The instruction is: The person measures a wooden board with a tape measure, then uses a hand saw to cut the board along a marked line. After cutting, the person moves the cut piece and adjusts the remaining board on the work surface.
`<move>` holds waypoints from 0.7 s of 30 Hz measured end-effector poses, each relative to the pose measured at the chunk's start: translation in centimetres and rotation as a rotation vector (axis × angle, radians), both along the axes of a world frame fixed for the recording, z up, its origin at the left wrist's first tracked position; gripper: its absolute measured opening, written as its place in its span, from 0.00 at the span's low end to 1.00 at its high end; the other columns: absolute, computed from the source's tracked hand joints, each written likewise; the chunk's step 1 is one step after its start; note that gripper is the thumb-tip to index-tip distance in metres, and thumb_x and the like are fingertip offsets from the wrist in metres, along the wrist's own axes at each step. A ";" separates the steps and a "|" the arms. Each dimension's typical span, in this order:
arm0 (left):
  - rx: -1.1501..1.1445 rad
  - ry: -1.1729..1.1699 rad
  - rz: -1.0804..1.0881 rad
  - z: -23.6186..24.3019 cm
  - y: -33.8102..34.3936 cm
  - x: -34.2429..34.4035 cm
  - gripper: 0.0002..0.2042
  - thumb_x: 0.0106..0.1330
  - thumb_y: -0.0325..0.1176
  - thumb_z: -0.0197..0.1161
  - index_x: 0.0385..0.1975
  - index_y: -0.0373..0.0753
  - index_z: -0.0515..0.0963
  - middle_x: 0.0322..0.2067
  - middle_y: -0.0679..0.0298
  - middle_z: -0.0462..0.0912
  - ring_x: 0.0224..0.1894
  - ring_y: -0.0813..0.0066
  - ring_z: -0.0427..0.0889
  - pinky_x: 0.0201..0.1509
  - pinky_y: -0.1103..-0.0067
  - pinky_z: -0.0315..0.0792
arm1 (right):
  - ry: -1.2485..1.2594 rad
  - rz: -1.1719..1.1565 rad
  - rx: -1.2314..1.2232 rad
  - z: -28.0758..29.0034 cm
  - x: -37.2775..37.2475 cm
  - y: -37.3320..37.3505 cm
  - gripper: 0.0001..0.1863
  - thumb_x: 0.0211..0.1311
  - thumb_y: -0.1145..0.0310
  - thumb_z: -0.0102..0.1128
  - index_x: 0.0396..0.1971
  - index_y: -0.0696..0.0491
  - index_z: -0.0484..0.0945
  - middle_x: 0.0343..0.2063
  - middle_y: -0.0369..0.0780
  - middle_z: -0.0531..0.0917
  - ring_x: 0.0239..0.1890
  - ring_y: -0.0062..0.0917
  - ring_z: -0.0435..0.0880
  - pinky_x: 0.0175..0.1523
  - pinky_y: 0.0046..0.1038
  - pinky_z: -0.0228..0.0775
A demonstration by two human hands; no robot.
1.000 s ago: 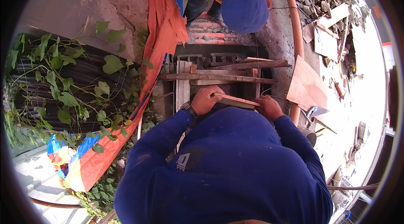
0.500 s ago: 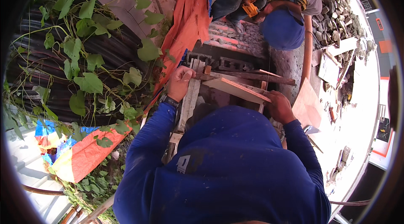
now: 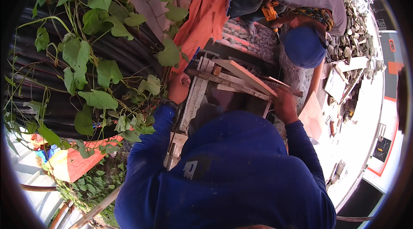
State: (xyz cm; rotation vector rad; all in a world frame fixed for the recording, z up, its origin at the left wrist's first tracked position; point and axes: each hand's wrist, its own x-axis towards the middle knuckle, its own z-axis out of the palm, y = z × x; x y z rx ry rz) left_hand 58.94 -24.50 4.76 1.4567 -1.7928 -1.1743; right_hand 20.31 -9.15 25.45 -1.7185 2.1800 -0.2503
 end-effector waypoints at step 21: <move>0.043 -0.265 -0.065 -1.8 2.2 -1.3 0.10 0.65 0.33 0.73 0.38 0.38 0.79 0.36 0.56 0.85 0.37 0.55 0.85 0.42 0.63 0.77 | 0.047 -0.029 0.176 -16.0 -0.5 -12.8 0.16 0.67 0.63 0.62 0.51 0.50 0.86 0.49 0.46 0.85 0.54 0.49 0.84 0.58 0.48 0.77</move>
